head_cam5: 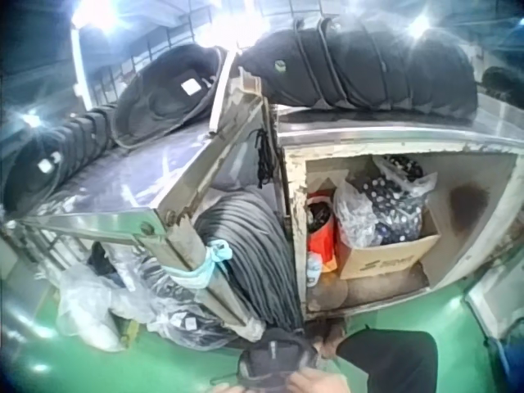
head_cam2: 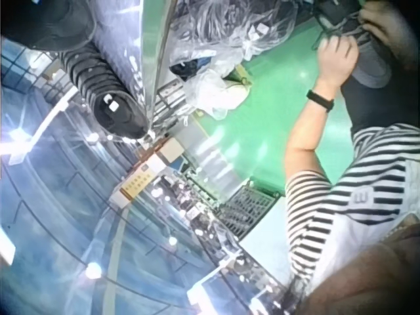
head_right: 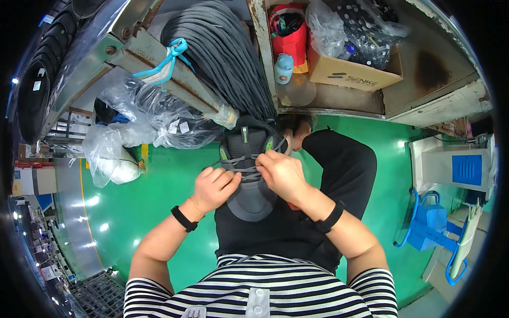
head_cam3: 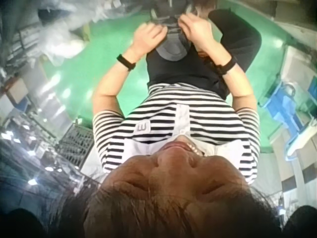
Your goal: Insert and thread laces through the eyelets of a shoe upper.
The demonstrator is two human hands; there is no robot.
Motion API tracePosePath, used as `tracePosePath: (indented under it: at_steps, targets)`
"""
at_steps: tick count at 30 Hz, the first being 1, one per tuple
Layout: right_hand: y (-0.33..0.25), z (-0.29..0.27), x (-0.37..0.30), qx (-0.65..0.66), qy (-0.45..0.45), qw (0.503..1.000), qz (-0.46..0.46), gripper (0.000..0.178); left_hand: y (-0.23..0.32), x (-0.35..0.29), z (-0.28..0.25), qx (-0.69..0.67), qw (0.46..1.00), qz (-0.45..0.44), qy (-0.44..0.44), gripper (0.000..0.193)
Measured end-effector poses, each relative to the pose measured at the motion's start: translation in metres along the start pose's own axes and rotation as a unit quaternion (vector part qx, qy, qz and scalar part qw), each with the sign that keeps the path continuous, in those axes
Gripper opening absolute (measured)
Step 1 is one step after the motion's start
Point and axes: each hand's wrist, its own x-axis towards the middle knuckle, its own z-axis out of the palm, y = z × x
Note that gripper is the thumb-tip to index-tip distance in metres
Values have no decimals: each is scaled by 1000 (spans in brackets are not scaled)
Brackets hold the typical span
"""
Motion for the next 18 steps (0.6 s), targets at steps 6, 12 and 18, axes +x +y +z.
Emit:
tracePosePath:
  at_steps: [6,12,18]
  targets:
    - [16,-33,-18,148,-130,973,117,10,17,-58,21,-40,993,-103,-53,58]
    - [22,-16,-13,127,-37,989,67,10,24,-49,16,-327,884,-314,115,53]
    - [20,12,-23,144,88,983,69,9,-10,-57,-21,-571,637,-495,153,33]
